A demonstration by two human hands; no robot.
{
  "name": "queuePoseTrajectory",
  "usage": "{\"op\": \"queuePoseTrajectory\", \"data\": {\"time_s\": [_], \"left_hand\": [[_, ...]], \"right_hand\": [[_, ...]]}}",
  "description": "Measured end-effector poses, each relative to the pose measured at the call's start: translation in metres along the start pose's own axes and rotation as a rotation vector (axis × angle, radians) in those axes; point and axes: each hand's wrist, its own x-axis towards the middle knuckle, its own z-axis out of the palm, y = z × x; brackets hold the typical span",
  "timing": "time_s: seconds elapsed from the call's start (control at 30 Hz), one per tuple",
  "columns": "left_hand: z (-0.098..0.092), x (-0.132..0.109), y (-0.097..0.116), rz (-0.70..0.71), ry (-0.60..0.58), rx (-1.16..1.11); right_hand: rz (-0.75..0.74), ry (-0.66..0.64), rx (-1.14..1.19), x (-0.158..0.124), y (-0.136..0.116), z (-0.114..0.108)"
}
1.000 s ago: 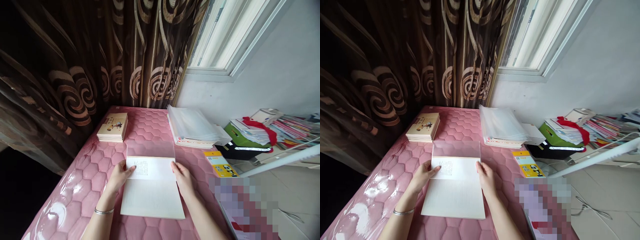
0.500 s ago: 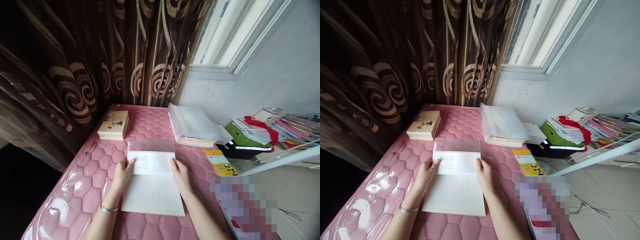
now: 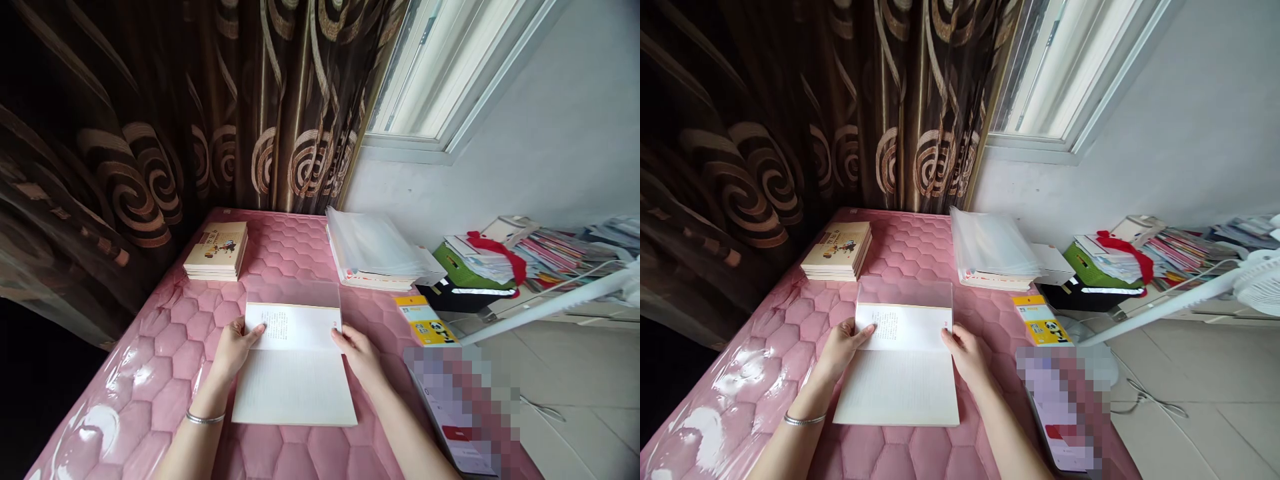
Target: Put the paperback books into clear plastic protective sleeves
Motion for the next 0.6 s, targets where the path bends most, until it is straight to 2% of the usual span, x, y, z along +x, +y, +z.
{"op": "queuePoseTrajectory", "data": {"time_s": [0.1, 0.3, 0.37, 0.47, 0.5, 0.6], "left_hand": [[0.002, 0.001, -0.001, 0.005, 0.032, 0.01], [0.005, 0.002, -0.001, 0.049, 0.151, 0.091], [0.004, 0.001, 0.0, 0.057, 0.102, 0.055], [-0.001, -0.002, 0.002, 0.018, -0.106, -0.079], [-0.002, -0.002, 0.002, -0.001, -0.139, -0.104], [-0.002, -0.003, 0.003, -0.022, -0.105, -0.098]], "right_hand": [[-0.002, -0.001, -0.016, 0.003, 0.003, 0.004], [-0.005, 0.12, -0.068, 0.012, 0.001, 0.016], [0.003, 0.14, -0.029, 0.014, 0.001, 0.02], [0.038, 0.137, 0.0, 0.013, -0.002, 0.02], [0.047, 0.118, 0.015, 0.011, -0.004, 0.018], [0.046, 0.015, 0.092, 0.004, -0.006, 0.009]]}}
